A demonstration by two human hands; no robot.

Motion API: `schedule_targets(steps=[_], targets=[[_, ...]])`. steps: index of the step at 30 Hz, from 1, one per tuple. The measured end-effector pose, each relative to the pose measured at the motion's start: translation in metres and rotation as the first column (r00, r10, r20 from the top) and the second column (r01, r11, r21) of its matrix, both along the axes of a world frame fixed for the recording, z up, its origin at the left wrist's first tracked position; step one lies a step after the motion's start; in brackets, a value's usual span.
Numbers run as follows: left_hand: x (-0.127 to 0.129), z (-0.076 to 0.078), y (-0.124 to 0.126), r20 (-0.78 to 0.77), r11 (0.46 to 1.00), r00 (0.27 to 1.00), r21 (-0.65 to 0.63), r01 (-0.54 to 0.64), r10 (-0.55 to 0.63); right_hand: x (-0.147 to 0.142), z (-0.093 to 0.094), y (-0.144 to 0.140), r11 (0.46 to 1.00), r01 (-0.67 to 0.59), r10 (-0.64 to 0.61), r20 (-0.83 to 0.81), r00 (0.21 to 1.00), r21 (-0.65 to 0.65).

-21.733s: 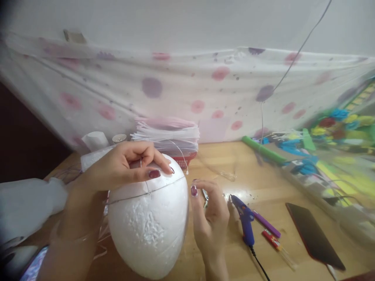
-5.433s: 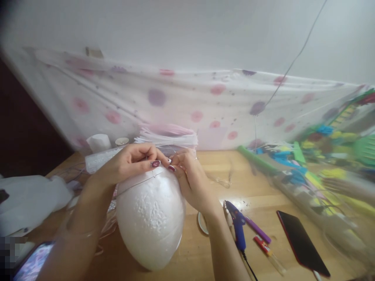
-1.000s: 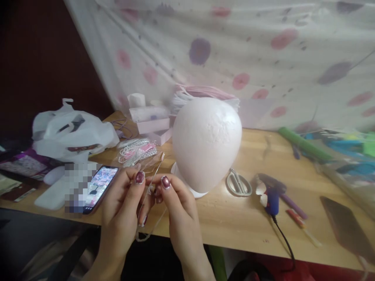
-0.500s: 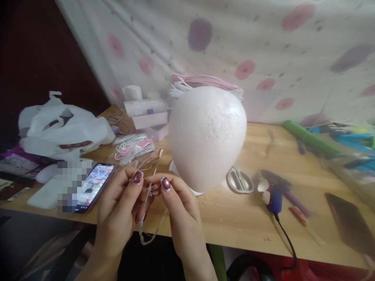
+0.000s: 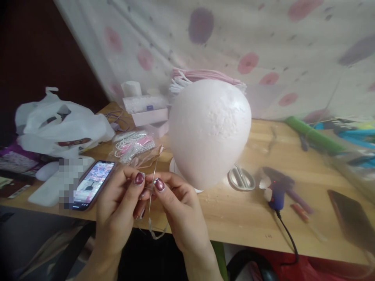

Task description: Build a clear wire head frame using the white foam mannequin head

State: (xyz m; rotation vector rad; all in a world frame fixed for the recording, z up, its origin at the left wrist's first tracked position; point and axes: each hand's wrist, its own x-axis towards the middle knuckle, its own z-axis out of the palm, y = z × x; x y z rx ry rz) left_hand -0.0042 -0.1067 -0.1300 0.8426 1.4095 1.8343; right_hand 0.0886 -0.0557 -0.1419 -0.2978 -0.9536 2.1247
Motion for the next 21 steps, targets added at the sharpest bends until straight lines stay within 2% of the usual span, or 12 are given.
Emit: schedule_targets(steps=[6,15,21], targets=[[-0.002,-0.002,-0.002,-0.091,0.999,0.995,0.020,-0.039,0.040,-0.002,-0.005,-0.001,0.999,0.044,-0.044,-0.011,0.999,-0.028],[-0.002,-0.001,-0.006,-0.101,0.998,0.993,0.011,-0.066,0.066,-0.008,-0.007,-0.001,0.996,0.076,-0.076,0.013,0.997,-0.043],[-0.011,-0.003,-0.010,-0.252,0.997,0.966,0.052,-0.052,0.064,-0.005,-0.008,-0.003,0.992,0.125,-0.125,0.130,0.984,0.007]])
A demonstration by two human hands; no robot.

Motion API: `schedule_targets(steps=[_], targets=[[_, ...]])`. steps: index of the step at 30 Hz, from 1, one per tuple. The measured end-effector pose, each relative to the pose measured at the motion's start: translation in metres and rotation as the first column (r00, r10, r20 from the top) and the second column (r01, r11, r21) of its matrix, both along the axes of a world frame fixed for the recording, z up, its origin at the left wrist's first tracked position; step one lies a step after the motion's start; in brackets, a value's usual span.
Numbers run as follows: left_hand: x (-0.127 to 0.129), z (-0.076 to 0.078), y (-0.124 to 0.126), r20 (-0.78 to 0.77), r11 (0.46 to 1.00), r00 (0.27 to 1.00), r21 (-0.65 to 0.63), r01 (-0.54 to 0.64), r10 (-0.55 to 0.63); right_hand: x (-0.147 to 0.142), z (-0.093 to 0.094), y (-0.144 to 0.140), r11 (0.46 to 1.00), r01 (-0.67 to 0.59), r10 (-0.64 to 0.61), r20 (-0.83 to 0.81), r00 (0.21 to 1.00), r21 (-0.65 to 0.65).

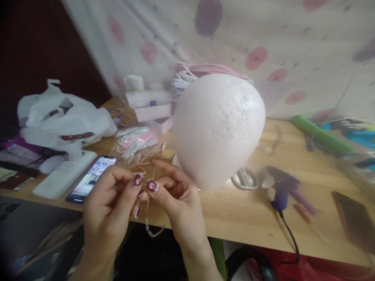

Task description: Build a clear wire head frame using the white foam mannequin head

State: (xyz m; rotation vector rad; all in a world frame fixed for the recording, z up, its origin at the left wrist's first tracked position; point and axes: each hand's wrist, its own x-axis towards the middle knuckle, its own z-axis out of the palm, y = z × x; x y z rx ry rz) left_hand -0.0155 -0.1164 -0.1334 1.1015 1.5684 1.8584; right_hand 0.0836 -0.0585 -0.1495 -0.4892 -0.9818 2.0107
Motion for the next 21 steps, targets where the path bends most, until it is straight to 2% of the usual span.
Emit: schedule_targets(steps=[5,11,14,18,19,21], targets=[[0.002,0.000,-0.003,0.006,0.996,0.996,-0.010,-0.087,0.087,-0.002,0.003,-0.003,0.996,0.081,-0.082,0.039,0.996,0.038],[0.007,-0.003,-0.009,0.077,0.991,0.988,-0.007,-0.134,0.134,-0.010,0.001,-0.007,0.992,0.113,-0.116,0.056,0.992,0.054],[0.003,-0.012,-0.010,0.041,0.983,0.985,0.069,-0.168,0.166,-0.012,-0.001,-0.008,0.979,0.166,-0.178,0.098,0.979,0.120],[-0.006,-0.033,-0.011,-0.022,0.930,0.980,0.321,-0.179,0.197,-0.016,0.003,-0.008,0.943,0.234,-0.273,0.149,0.950,0.235],[-0.006,-0.038,-0.012,-0.029,0.929,0.983,0.335,-0.160,0.180,-0.017,0.005,-0.008,0.932,0.251,-0.296,0.151,0.943,0.260],[-0.001,-0.044,-0.016,-0.038,0.960,0.993,0.260,-0.101,0.115,-0.021,0.010,-0.007,0.912,0.279,-0.332,0.140,0.933,0.302]])
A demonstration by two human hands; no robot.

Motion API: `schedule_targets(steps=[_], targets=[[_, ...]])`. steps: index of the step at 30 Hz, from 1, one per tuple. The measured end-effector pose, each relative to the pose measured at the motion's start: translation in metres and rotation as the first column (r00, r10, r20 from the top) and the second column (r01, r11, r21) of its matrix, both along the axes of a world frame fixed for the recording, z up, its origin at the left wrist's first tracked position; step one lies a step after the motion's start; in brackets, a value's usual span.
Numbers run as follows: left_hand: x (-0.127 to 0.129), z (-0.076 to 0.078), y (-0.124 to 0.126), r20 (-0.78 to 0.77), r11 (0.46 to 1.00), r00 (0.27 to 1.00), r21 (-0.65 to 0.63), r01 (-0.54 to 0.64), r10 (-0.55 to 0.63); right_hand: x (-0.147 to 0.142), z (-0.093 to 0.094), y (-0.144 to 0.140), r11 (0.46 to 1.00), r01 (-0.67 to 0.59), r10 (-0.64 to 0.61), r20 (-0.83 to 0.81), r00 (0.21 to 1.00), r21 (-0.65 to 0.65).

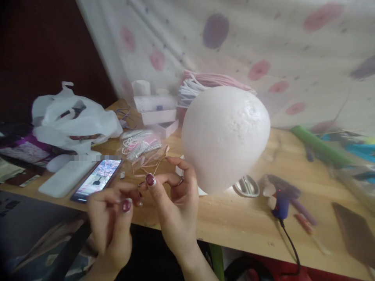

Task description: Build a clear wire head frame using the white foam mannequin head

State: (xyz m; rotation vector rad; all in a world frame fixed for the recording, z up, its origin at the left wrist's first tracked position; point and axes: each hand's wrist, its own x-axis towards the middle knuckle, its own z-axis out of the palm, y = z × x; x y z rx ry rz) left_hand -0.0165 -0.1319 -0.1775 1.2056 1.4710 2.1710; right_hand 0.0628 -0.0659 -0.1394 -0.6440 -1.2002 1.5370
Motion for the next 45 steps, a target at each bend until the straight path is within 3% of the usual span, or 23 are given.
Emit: schedule_targets(steps=[2,5,8,12,15,18,22,26,28,30,33,35,38,40,42,45], targets=[[0.010,-0.001,-0.004,0.056,0.988,0.998,-0.150,0.033,-0.025,-0.004,0.004,0.000,1.000,0.011,-0.011,-0.009,1.000,0.016],[0.025,0.005,-0.010,0.172,0.965,0.985,-0.262,0.020,0.026,-0.008,0.007,0.000,1.000,0.018,-0.019,-0.009,1.000,-0.018],[0.029,0.012,-0.010,0.205,0.951,0.979,-0.305,0.045,0.020,-0.011,0.006,0.000,0.998,0.062,-0.062,-0.002,0.998,-0.012],[0.014,0.017,-0.004,0.172,0.955,0.985,-0.288,0.070,-0.021,-0.011,0.003,0.001,0.994,0.112,-0.113,0.018,0.993,0.011],[0.003,0.021,0.001,0.044,0.968,0.999,-0.246,0.040,-0.030,-0.010,-0.001,0.001,0.993,0.113,-0.113,0.046,0.992,0.020],[-0.004,0.026,0.006,-0.183,0.975,0.982,-0.206,-0.086,0.048,-0.009,-0.003,0.001,0.994,0.108,-0.109,0.039,0.993,0.032],[-0.009,0.029,0.012,-0.478,0.968,0.864,-0.103,-0.231,0.155,-0.009,-0.004,0.000,0.991,0.131,-0.132,0.042,0.990,0.038],[-0.016,0.027,0.014,-0.571,0.968,0.797,-0.014,-0.252,0.200,-0.010,-0.004,0.000,0.988,0.149,-0.151,0.046,0.987,0.046],[-0.019,0.026,0.012,-0.526,0.970,0.826,-0.006,-0.241,0.202,-0.009,-0.004,0.002,0.986,0.159,-0.161,0.050,0.986,0.057],[-0.019,0.026,0.010,-0.402,0.983,0.902,-0.029,-0.183,0.156,-0.007,-0.004,0.004,0.987,0.143,-0.148,0.063,0.987,0.075],[-0.016,0.030,0.006,-0.025,1.000,0.999,-0.007,0.027,-0.027,-0.005,-0.005,0.006,0.990,0.109,-0.117,0.086,0.989,0.088],[-0.013,0.033,0.003,0.195,0.982,0.963,0.086,0.171,-0.184,-0.003,-0.005,0.008,0.991,0.103,-0.110,0.084,0.990,0.083],[-0.016,0.035,0.000,0.328,0.939,0.881,0.159,0.304,-0.341,-0.001,-0.005,0.011,0.990,0.109,-0.116,0.074,0.990,0.084],[-0.025,0.032,-0.001,0.303,0.955,0.906,0.124,0.269,-0.295,0.001,-0.004,0.014,0.990,0.104,-0.112,0.085,0.990,0.094],[-0.039,0.026,-0.001,0.164,0.994,0.983,0.086,0.074,-0.087,0.003,-0.003,0.016,0.991,0.083,-0.092,0.088,0.992,0.104],[-0.058,0.013,-0.002,0.095,0.993,0.993,0.087,-0.080,0.071,0.005,-0.004,0.015,0.989,0.087,-0.095,0.058,0.994,0.119]])
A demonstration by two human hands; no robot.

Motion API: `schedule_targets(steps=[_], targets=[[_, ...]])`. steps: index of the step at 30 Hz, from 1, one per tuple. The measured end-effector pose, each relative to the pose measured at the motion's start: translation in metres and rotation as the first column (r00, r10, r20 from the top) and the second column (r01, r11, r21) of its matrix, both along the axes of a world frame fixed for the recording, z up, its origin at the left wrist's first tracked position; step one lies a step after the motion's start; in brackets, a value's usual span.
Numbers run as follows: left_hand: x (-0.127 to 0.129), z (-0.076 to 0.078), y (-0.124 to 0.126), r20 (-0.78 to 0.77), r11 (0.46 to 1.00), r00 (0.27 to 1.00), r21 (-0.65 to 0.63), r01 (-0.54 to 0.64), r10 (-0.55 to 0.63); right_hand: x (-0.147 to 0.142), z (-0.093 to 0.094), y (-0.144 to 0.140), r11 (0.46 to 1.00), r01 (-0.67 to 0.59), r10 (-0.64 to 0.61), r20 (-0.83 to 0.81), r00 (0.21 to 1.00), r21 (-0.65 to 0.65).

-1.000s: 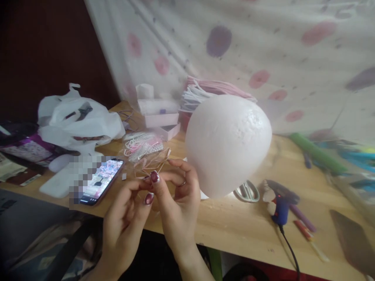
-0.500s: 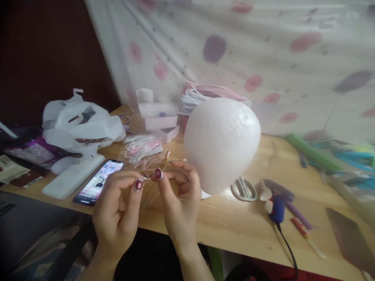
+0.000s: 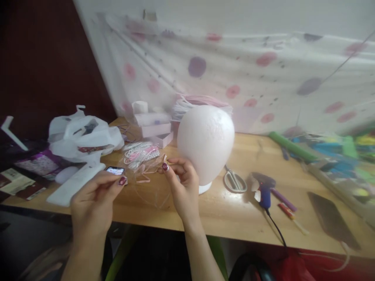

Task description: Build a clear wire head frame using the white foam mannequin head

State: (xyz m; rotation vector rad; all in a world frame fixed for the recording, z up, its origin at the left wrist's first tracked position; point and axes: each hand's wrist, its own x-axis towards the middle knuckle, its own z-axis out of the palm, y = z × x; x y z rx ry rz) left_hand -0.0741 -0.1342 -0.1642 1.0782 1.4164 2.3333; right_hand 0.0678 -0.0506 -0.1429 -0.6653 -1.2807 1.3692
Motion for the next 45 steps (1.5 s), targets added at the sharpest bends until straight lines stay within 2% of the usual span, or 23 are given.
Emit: schedule_targets(steps=[3,5,8,10,13,16,20,22,25,28,32,34,36,40,42,43,45], targets=[[-0.006,-0.010,-0.004,0.073,0.999,0.996,-0.031,0.044,-0.042,0.000,-0.002,-0.003,1.000,0.015,-0.015,-0.016,1.000,-0.004],[-0.005,-0.014,-0.007,0.076,0.988,0.993,-0.119,0.094,-0.086,0.000,-0.004,-0.005,1.000,0.012,-0.012,-0.018,1.000,-0.010],[-0.001,-0.015,-0.010,-0.078,0.937,0.994,-0.348,0.043,-0.074,-0.001,-0.005,-0.007,0.999,0.032,-0.032,-0.024,0.999,-0.008],[0.003,-0.011,-0.010,-0.124,0.902,0.981,-0.424,0.084,-0.150,-0.002,-0.006,-0.007,0.999,0.048,-0.048,-0.025,0.999,-0.008],[0.016,-0.004,-0.009,0.057,0.876,0.943,-0.355,0.327,-0.328,-0.002,-0.010,-0.008,0.999,0.054,-0.054,-0.026,0.998,0.002],[0.035,0.001,-0.005,0.115,0.885,0.937,-0.308,0.351,-0.331,-0.002,-0.014,-0.012,0.998,0.061,-0.060,-0.018,0.998,0.024],[0.057,0.000,0.004,0.159,0.855,0.899,-0.277,0.437,-0.408,0.002,-0.018,-0.020,0.993,0.053,-0.051,-0.017,0.999,0.106],[0.065,-0.001,0.005,0.200,0.862,0.891,-0.237,0.447,-0.408,0.005,-0.018,-0.026,0.982,0.065,-0.067,0.001,0.998,0.178],[0.073,0.000,0.002,0.244,0.866,0.877,-0.190,0.462,-0.414,0.012,-0.020,-0.032,0.938,0.128,-0.162,0.081,0.983,0.322],[0.077,0.006,-0.004,0.266,0.855,0.864,-0.194,0.482,-0.427,0.019,-0.024,-0.033,0.874,0.193,-0.283,0.145,0.948,0.447],[0.077,0.010,-0.006,0.217,0.866,0.890,-0.226,0.447,-0.402,0.022,-0.028,-0.031,0.801,0.244,-0.388,0.164,0.907,0.546],[0.076,0.008,-0.004,0.177,0.862,0.900,-0.262,0.434,-0.400,0.023,-0.027,-0.031,0.801,0.247,-0.400,0.182,0.898,0.545],[0.075,0.008,-0.003,0.159,0.855,0.903,-0.289,0.430,-0.400,0.024,-0.025,-0.031,0.823,0.244,-0.391,0.200,0.899,0.513],[0.075,0.012,-0.006,0.186,0.860,0.914,-0.311,0.403,-0.361,0.032,-0.030,-0.027,0.840,0.287,-0.415,0.203,0.887,0.461],[0.074,0.016,-0.007,0.218,0.871,0.919,-0.307,0.385,-0.329,0.040,-0.038,-0.020,0.803,0.406,-0.522,0.187,0.832,0.435],[0.074,0.017,-0.007,0.232,0.876,0.921,-0.304,0.375,-0.314,0.044,-0.043,-0.015,0.755,0.495,-0.607,0.173,0.776,0.430],[0.071,0.018,-0.005,0.267,0.879,0.918,-0.301,0.370,-0.294,0.053,-0.053,-0.001,0.622,0.639,-0.760,0.151,0.632,0.453]])
